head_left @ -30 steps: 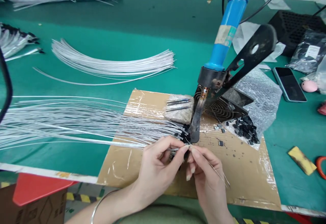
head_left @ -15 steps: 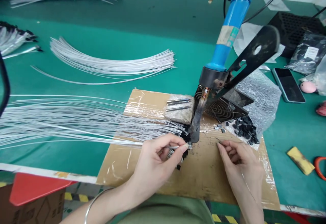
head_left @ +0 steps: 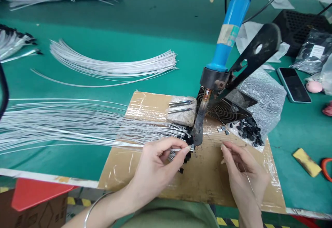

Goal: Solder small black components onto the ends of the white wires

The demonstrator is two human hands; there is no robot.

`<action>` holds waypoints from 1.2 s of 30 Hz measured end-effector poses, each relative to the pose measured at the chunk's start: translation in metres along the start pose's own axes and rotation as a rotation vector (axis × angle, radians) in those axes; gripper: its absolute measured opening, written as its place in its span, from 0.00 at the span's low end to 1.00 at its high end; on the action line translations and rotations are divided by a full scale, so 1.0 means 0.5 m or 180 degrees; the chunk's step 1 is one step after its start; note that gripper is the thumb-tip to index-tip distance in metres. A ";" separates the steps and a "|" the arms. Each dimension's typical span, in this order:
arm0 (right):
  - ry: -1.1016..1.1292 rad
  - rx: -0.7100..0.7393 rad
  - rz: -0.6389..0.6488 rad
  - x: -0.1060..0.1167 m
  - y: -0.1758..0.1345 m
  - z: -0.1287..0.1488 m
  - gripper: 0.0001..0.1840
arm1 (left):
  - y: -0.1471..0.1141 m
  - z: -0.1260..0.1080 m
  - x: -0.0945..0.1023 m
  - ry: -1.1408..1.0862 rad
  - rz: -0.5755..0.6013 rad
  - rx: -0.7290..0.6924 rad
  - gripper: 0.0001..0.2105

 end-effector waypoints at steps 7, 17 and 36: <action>0.1073 -0.0663 0.0362 -0.064 -0.015 0.046 0.05 | 0.004 -0.004 0.003 0.0049 0.0058 0.0051 0.07; 0.1704 -0.1020 0.0429 -0.111 -0.029 0.044 0.05 | 0.003 -0.001 0.012 0.0439 0.0481 0.0021 0.10; 0.1903 -0.1224 0.0661 -0.128 -0.040 0.063 0.02 | 0.006 -0.018 0.005 -0.0388 0.0939 0.0383 0.09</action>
Point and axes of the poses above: each hand's wrist, its own y-axis towards the middle knuckle, its own x-axis out of the back of the hand, z = x × y, the point moved 4 cm from there along y, towards the middle knuckle, and after that the axes turned 15 degrees about y, right-handed, at the moved point
